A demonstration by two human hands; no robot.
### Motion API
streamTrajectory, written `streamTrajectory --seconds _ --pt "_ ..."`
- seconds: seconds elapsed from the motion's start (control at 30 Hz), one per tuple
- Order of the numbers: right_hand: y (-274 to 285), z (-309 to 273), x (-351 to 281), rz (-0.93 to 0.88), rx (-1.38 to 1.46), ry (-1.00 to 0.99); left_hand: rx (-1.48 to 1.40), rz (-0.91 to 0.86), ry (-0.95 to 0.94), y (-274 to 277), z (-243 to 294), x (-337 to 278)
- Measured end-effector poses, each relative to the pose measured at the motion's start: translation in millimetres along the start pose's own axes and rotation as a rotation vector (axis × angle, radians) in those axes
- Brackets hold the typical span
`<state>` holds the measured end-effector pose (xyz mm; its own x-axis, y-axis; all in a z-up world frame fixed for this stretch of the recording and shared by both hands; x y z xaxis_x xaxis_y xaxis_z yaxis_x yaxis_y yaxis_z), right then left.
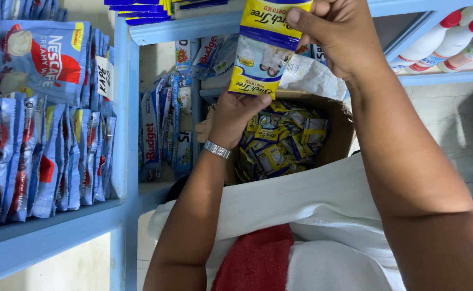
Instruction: The recorder is seen organizing and sorting small packets of powdered milk on a shelf and into a box.
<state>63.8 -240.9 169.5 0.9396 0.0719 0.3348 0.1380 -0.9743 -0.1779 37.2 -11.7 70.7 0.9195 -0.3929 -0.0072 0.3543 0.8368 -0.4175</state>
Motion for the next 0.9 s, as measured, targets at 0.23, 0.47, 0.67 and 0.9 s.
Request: streamTrajectory --seconds 0.23,0.47,0.67,0.9 --pt "4 -3 -1 0.013 0.01 0.014 0.02 -0.008 -0.026 1 -2 3" --pt "11 -2 -1 0.018 0.026 0.041 0.039 0.012 -0.023 0 7 -2" --pt "2 -15 1 0.025 0.096 0.04 0.055 0.029 -0.068 3 12 -4" --pt "1 -16 3 0.028 0.227 0.02 0.084 -0.002 -0.096 -5 27 -10"
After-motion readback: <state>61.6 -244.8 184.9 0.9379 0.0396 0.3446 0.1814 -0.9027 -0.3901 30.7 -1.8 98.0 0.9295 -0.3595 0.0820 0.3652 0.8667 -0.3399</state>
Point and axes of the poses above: each hand's wrist, its own x-axis towards the middle knuckle, its own y-axis out of the back of the hand, z = x × y, the point moved 3 cm from there along x, towards the middle knuckle, and after that the axes turned 2 degrees about -x, right-handed, at the moved point
